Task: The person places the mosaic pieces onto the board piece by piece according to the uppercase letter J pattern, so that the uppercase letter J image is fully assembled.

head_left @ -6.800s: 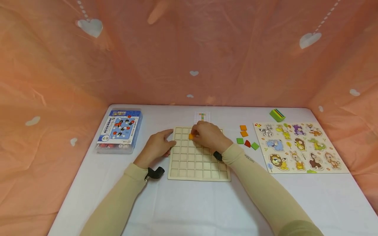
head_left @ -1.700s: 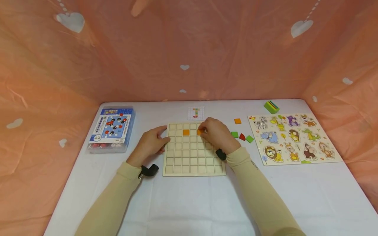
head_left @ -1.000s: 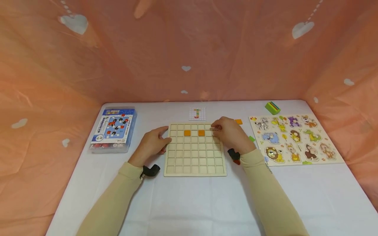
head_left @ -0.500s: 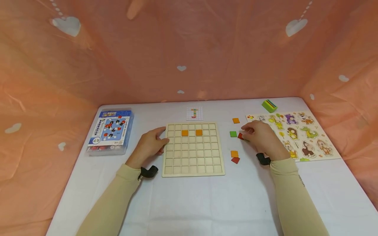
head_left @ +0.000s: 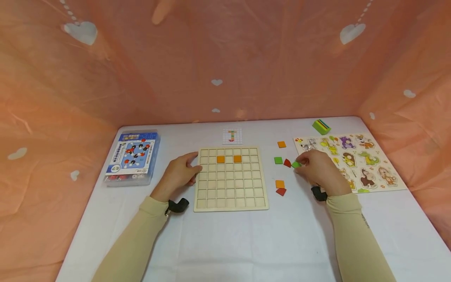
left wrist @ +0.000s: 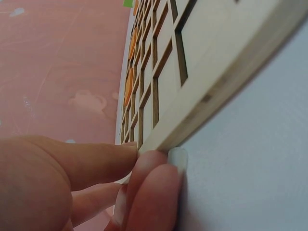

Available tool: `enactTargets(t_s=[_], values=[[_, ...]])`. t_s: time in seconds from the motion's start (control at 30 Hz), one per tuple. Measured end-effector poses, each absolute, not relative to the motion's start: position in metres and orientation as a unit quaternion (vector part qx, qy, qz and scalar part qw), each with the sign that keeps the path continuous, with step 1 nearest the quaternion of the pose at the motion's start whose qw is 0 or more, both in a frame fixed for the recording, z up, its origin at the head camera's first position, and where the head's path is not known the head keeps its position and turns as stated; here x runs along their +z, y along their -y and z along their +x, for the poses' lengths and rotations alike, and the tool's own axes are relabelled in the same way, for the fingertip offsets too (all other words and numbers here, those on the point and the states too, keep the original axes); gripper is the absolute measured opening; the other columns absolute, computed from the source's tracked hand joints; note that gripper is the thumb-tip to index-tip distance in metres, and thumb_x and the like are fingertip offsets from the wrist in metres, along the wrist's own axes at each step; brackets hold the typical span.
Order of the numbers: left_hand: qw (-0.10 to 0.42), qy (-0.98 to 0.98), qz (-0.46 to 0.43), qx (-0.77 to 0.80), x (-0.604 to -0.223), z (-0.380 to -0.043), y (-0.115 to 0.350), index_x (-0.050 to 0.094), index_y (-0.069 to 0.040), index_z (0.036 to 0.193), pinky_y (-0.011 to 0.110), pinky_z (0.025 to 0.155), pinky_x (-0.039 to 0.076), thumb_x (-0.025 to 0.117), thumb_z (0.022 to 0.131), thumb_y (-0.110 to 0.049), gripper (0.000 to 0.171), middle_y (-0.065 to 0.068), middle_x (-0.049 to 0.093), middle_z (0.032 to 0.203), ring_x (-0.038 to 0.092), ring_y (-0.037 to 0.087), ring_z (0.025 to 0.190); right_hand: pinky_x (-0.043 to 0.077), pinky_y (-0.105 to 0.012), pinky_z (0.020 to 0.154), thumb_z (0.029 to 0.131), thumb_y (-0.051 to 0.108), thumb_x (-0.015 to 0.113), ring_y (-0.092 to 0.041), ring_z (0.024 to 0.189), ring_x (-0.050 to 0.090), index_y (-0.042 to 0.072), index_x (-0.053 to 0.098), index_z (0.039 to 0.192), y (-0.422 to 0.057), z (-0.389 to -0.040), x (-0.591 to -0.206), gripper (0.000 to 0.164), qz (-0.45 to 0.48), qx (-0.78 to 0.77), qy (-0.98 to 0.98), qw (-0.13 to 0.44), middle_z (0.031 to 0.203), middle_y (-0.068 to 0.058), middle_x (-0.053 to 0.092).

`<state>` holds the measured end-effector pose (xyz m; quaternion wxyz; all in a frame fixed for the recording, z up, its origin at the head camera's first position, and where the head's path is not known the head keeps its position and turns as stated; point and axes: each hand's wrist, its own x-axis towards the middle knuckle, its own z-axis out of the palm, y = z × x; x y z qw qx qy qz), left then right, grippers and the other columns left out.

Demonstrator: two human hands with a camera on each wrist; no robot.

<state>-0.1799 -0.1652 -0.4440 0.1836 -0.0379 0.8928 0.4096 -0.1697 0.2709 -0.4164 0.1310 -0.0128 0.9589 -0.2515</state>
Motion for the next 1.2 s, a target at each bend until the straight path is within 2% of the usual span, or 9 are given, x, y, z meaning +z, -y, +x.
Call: enactTargets(t_s=[0.6,0.83,1.07,1.2], values=[[0.178,-0.890,-0.035,0.417,-0.4470,-0.1813,0.1679,0.043,-0.016,0.167,0.028,0.059,0.058,0.071,0.105,-0.024,0.068,0.005,0.065,0.072,0.066,0.015,0.059,0.053,-0.039,0.082,0.097,0.020,0.079,-0.029,0.095,0.063,0.000,0.078,0.116,-0.2671,-0.1713,-0.4194,0.027,-0.014,-0.246,-0.961,0.125,0.105,-0.016,0.074],[0.188,-0.887,-0.040,0.419,-0.4475,-0.1819,0.1677,0.042,-0.017,0.167,0.028,0.060,0.059,0.071,0.105,-0.024,0.069,0.006,0.065,0.078,0.065,0.016,0.060,0.054,-0.043,0.086,0.098,0.021,0.078,-0.030,0.098,0.064,0.001,0.077,0.117,-0.2672,-0.1697,-0.4194,0.027,-0.020,-0.247,-0.961,0.124,0.108,-0.016,0.074],[0.188,-0.887,-0.043,0.419,-0.4469,-0.1819,0.1681,0.043,-0.018,0.167,0.027,0.059,0.058,0.071,0.105,-0.024,0.069,0.007,0.065,0.079,0.065,0.015,0.060,0.049,-0.033,0.076,0.098,0.022,0.078,-0.027,0.091,0.061,0.004,0.077,0.118,-0.2675,-0.1689,-0.4156,0.027,-0.027,-0.255,-0.960,0.116,0.102,-0.012,0.070],[0.186,-0.885,-0.042,0.424,-0.4466,-0.1823,0.1668,0.043,-0.017,0.167,0.027,0.059,0.059,0.071,0.105,-0.024,0.068,0.006,0.065,0.078,0.064,0.015,0.059,0.049,-0.034,0.078,0.099,0.021,0.077,-0.027,0.093,0.061,0.004,0.076,0.119,-0.2647,-0.1701,-0.4132,0.026,-0.031,-0.265,-0.957,0.117,0.102,-0.012,0.070]])
